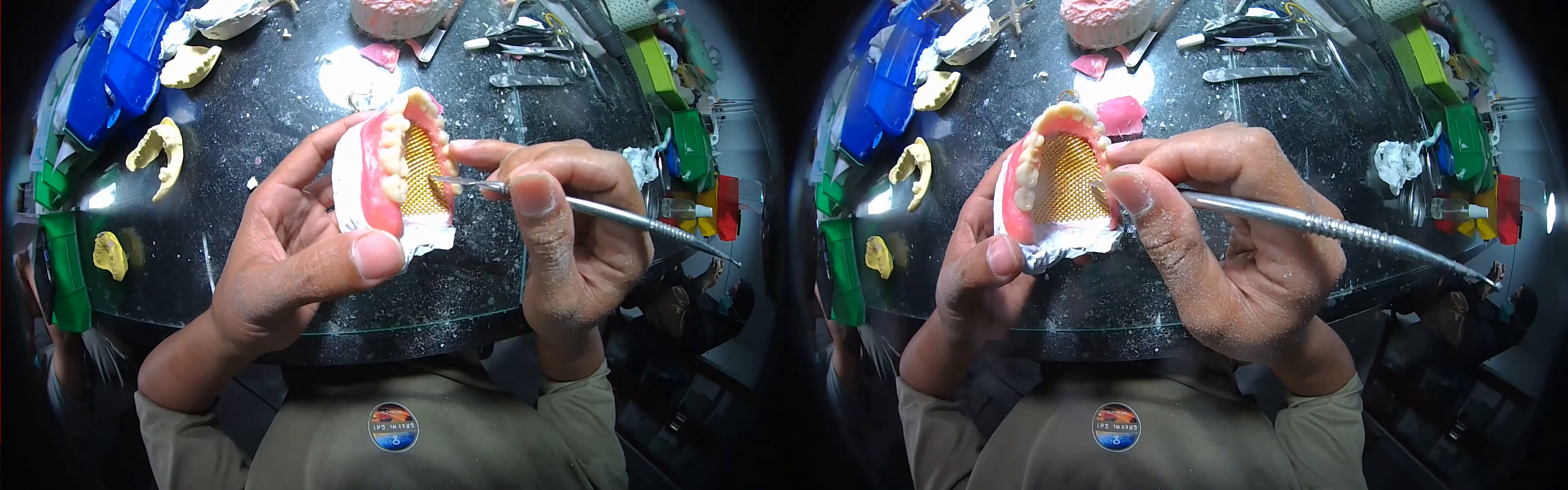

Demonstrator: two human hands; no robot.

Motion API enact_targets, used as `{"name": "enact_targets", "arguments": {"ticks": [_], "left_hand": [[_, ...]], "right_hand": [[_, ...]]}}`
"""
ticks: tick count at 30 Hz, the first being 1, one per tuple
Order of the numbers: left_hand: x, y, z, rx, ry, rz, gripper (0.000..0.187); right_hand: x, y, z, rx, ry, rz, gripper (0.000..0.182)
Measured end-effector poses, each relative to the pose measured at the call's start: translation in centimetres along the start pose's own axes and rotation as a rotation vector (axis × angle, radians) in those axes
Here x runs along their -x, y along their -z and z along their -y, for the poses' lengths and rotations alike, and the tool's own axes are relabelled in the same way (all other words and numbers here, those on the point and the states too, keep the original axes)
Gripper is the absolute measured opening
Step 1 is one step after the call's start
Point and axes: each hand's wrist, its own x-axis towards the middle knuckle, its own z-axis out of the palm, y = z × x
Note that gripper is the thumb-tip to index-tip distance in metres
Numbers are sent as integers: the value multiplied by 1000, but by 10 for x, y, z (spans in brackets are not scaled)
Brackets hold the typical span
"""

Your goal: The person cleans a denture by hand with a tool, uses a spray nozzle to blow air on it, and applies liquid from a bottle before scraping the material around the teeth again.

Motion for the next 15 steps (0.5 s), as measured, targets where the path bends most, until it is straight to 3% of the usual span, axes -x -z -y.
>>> {"name": "enact_targets", "arguments": {"ticks": [15], "left_hand": [[0,0,-1,29,8,21,96]], "right_hand": [[-1,0,0,4,7,8,13]]}}
